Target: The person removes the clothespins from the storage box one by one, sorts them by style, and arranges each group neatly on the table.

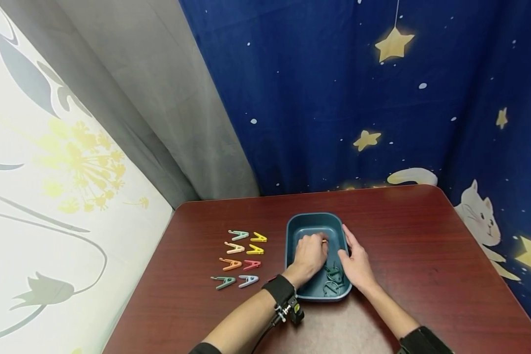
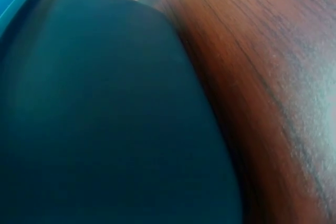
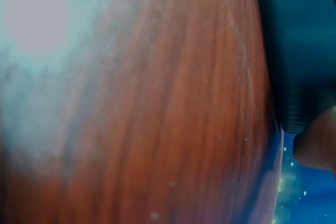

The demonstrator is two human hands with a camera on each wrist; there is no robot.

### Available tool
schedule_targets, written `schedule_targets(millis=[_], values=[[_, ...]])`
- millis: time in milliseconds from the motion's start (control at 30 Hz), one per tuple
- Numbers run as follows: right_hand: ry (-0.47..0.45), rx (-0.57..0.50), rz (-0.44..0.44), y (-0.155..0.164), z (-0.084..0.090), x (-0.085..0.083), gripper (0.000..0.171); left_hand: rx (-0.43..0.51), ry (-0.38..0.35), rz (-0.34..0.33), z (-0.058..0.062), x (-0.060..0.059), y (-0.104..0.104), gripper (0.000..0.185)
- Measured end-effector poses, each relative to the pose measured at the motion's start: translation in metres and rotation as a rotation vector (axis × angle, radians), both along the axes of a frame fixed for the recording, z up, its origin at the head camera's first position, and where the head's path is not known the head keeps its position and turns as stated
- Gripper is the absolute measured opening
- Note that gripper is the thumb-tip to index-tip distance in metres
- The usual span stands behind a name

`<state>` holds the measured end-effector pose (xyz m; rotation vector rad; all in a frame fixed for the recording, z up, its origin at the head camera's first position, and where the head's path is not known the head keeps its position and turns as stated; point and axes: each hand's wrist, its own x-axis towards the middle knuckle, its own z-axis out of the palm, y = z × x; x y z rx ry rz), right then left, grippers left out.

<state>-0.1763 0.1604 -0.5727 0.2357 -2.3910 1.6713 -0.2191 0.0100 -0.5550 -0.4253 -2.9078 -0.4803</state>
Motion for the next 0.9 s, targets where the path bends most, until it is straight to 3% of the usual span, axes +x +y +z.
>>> schedule_targets(millis=[267, 467, 667, 900], values=[[-0.019, 0.015, 0.006, 0.0, 0.001, 0.0, 0.069, 0.097, -0.043, -0.04, 0.008, 0.008, -0.003, 0.019], [-0.031, 0.029, 0.015, 0.0, 0.003, 0.0, 0.068, 0.202, -0.059, -0.074, 0.027, 0.015, -0.008, 0.018], [-0.033, 0.031, 0.008, 0.0, 0.002, -0.001, 0.068, 0.301, -0.129, -0.144, 0.044, 0.022, -0.02, 0.013], [-0.07, 0.045, 0.01, 0.001, 0.003, 0.0, 0.069, 0.344, -0.141, -0.221, 0.053, 0.028, -0.044, 0.014]])
